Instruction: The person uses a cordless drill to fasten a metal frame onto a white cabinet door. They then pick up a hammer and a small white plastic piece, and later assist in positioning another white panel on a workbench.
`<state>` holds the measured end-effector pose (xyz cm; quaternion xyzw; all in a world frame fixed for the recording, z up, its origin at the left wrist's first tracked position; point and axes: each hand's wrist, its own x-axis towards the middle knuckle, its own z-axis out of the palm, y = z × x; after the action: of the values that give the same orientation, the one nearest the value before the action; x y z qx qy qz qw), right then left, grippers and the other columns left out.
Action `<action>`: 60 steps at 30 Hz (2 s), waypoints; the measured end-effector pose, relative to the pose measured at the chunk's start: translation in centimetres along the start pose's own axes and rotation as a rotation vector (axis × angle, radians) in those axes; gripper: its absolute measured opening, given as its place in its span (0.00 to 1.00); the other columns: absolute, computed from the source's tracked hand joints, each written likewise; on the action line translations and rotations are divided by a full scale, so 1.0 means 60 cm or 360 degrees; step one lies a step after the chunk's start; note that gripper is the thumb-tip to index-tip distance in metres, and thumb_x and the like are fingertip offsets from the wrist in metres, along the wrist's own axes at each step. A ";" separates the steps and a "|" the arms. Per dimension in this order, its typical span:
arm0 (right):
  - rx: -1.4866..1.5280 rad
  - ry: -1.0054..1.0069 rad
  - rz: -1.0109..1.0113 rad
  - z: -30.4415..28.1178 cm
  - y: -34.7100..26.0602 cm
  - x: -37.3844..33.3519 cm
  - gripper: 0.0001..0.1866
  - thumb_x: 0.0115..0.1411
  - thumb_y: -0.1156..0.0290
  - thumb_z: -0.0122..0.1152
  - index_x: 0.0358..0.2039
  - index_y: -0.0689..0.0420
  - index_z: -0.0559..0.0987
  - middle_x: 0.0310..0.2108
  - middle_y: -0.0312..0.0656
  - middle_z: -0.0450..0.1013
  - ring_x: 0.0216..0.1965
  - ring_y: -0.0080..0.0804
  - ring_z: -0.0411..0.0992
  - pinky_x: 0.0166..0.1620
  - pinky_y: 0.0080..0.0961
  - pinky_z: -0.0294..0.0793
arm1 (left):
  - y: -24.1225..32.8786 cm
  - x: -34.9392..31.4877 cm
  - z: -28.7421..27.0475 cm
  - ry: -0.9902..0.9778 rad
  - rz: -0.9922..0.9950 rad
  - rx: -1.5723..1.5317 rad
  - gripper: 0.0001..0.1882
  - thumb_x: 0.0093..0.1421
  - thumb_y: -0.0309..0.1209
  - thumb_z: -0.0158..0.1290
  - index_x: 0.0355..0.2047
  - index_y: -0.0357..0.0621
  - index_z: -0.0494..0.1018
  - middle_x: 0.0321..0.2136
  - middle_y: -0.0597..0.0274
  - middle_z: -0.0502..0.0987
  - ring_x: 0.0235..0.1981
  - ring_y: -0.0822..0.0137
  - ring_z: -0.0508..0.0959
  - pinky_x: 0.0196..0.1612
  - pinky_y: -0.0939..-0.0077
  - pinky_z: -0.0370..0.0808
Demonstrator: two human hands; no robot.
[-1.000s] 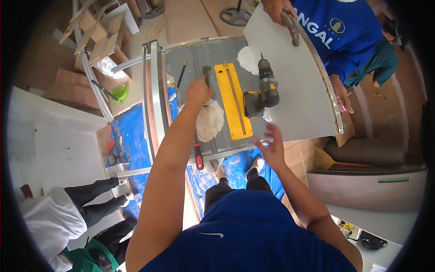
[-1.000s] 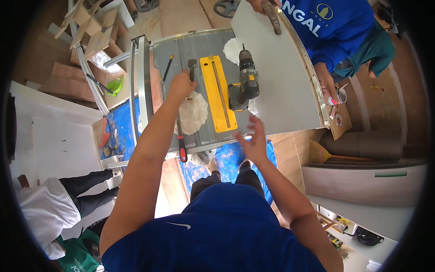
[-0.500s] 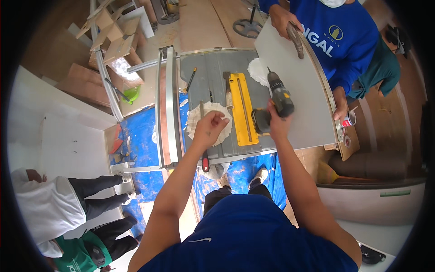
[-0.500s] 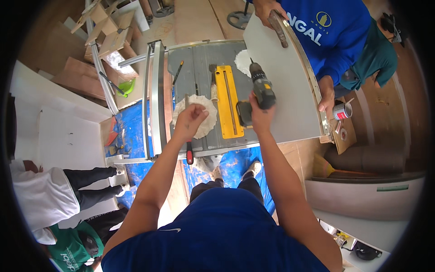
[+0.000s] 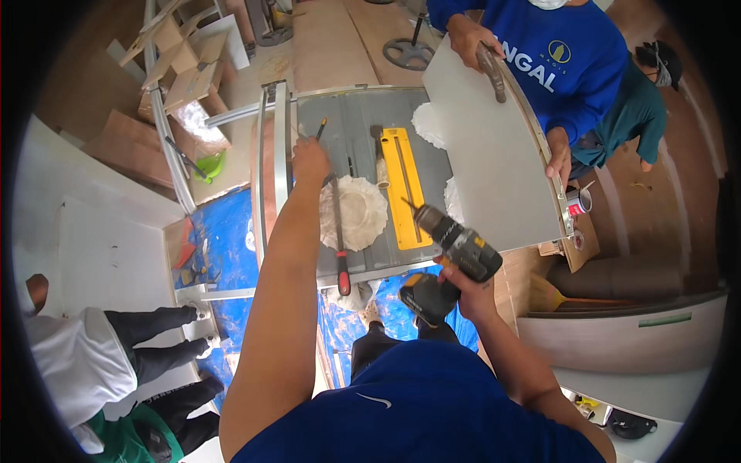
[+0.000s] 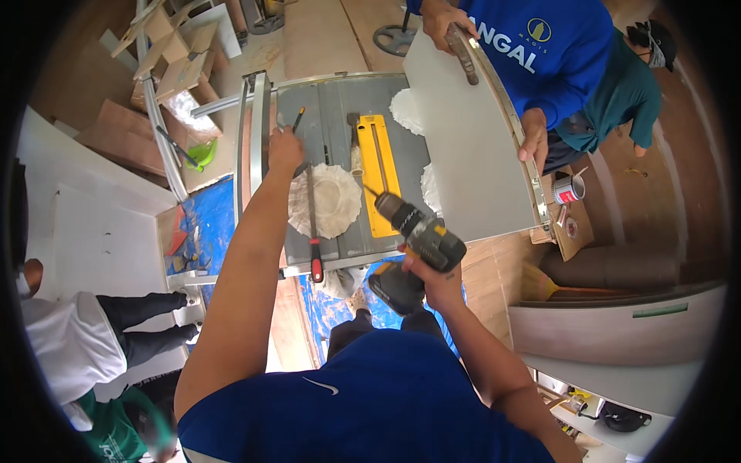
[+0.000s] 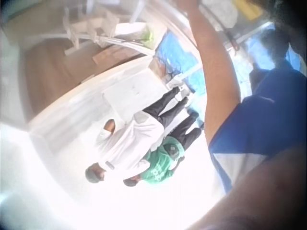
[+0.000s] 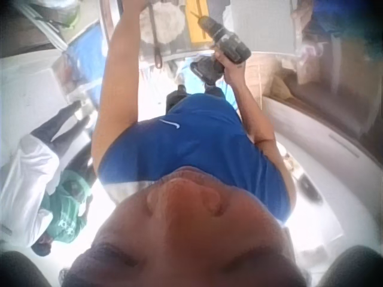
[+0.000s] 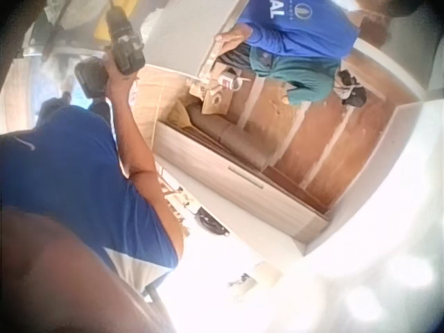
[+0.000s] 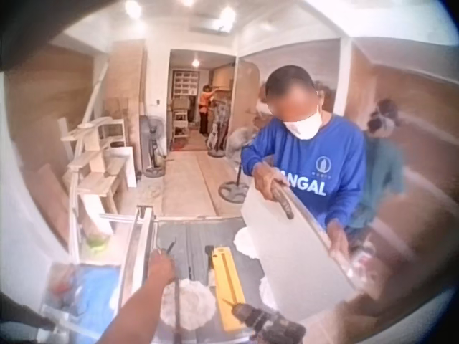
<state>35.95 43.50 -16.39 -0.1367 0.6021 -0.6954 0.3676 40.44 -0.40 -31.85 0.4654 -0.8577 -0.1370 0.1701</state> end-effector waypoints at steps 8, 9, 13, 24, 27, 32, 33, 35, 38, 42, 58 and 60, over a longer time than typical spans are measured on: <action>-0.0506 -0.0037 0.0061 -0.088 0.030 -0.055 0.24 0.56 0.78 0.72 0.54 0.62 0.77 0.43 0.44 0.83 0.46 0.30 0.81 0.52 0.30 0.80 | 0.002 0.015 0.012 -0.0080 -0.0019 0.0077 0.14 0.64 0.35 0.56 0.43 0.38 0.76 0.43 0.41 0.79 0.48 0.41 0.81 0.50 0.49 0.78; -0.0466 -0.0022 0.0066 -0.091 0.034 -0.055 0.24 0.56 0.78 0.72 0.54 0.62 0.77 0.43 0.44 0.83 0.46 0.30 0.81 0.51 0.30 0.81 | -0.001 0.016 0.010 -0.0143 -0.0029 0.0034 0.13 0.64 0.35 0.55 0.42 0.37 0.77 0.41 0.41 0.81 0.45 0.41 0.82 0.48 0.49 0.79; -0.0198 0.0022 0.0086 -0.087 0.030 -0.042 0.23 0.57 0.77 0.73 0.53 0.62 0.78 0.43 0.44 0.83 0.45 0.29 0.81 0.49 0.29 0.82 | 0.029 0.011 0.008 -0.0009 0.0130 0.0117 0.14 0.61 0.38 0.61 0.35 0.37 0.78 0.28 0.45 0.83 0.34 0.44 0.84 0.44 0.53 0.80; -0.0006 -0.0270 -0.0043 -0.075 0.045 0.014 0.23 0.53 0.70 0.78 0.49 0.59 0.81 0.39 0.36 0.82 0.38 0.18 0.77 0.45 0.24 0.77 | 0.316 -0.359 -0.206 -0.0939 -0.0911 -0.2991 0.41 0.69 0.68 0.40 0.51 0.37 0.73 0.38 0.52 0.79 0.47 0.54 0.78 0.57 0.59 0.70; 0.0103 -0.0407 -0.0051 -0.058 0.055 0.007 0.25 0.52 0.68 0.79 0.50 0.59 0.81 0.38 0.35 0.81 0.39 0.17 0.75 0.47 0.23 0.76 | 0.384 -0.403 -0.248 -0.0438 -0.1316 -0.3127 0.39 0.69 0.67 0.43 0.45 0.36 0.74 0.36 0.49 0.80 0.43 0.51 0.78 0.57 0.58 0.73; 0.0278 -0.0669 -0.0190 -0.087 0.058 0.021 0.36 0.53 0.70 0.78 0.61 0.61 0.73 0.48 0.37 0.79 0.50 0.20 0.74 0.56 0.25 0.72 | 0.389 -0.417 -0.242 -0.0292 -0.1170 -0.2995 0.31 0.69 0.63 0.47 0.31 0.43 0.72 0.29 0.59 0.77 0.37 0.59 0.78 0.54 0.60 0.75; 0.0316 -0.0764 -0.0268 -0.095 0.047 0.032 0.39 0.53 0.72 0.78 0.64 0.61 0.70 0.50 0.38 0.77 0.52 0.21 0.73 0.58 0.27 0.71 | 0.407 -0.421 -0.247 -0.0226 -0.1163 -0.2997 0.30 0.70 0.62 0.47 0.31 0.44 0.72 0.29 0.60 0.77 0.36 0.60 0.78 0.54 0.60 0.75; 0.0326 -0.0792 -0.0289 -0.116 0.042 0.034 0.39 0.53 0.71 0.78 0.64 0.59 0.70 0.49 0.40 0.78 0.50 0.23 0.75 0.56 0.28 0.73 | 0.438 -0.430 -0.249 -0.0109 -0.1153 -0.3018 0.28 0.72 0.59 0.46 0.30 0.45 0.71 0.27 0.62 0.76 0.35 0.61 0.78 0.53 0.61 0.75; 0.0281 -0.0903 -0.0337 -0.151 0.043 0.042 0.39 0.53 0.70 0.78 0.64 0.58 0.70 0.49 0.42 0.79 0.49 0.24 0.76 0.55 0.29 0.74 | 0.471 -0.446 -0.250 -0.0062 -0.1108 -0.3042 0.27 0.73 0.57 0.45 0.30 0.46 0.71 0.27 0.62 0.75 0.35 0.61 0.78 0.52 0.61 0.76; 0.0145 -0.1030 -0.0258 -0.186 0.017 0.043 0.38 0.55 0.71 0.76 0.65 0.57 0.70 0.50 0.42 0.79 0.49 0.27 0.76 0.55 0.29 0.75 | 0.506 -0.465 -0.238 0.0222 -0.1163 -0.2976 0.22 0.77 0.48 0.42 0.29 0.47 0.69 0.26 0.63 0.73 0.33 0.63 0.76 0.49 0.62 0.75; -0.0315 -0.1326 -0.0577 -0.148 -0.041 0.021 0.39 0.58 0.72 0.72 0.68 0.52 0.66 0.56 0.47 0.76 0.56 0.41 0.77 0.58 0.32 0.74 | 0.475 -0.492 -0.286 0.0317 -0.1213 -0.3070 0.26 0.71 0.57 0.51 0.25 0.53 0.67 0.18 0.68 0.69 0.23 0.68 0.73 0.36 0.67 0.76; -0.0306 -0.1288 -0.0618 -0.120 -0.025 0.015 0.39 0.58 0.71 0.71 0.68 0.52 0.66 0.56 0.47 0.76 0.56 0.40 0.77 0.58 0.31 0.73 | 0.441 -0.486 -0.292 0.0202 -0.1117 -0.3109 0.25 0.70 0.57 0.51 0.24 0.52 0.68 0.18 0.68 0.70 0.23 0.68 0.74 0.36 0.66 0.76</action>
<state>30.26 48.19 -16.92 -0.5411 0.4353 -0.5830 0.4218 42.72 36.88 -10.36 0.3548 -0.1792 -0.7891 0.4684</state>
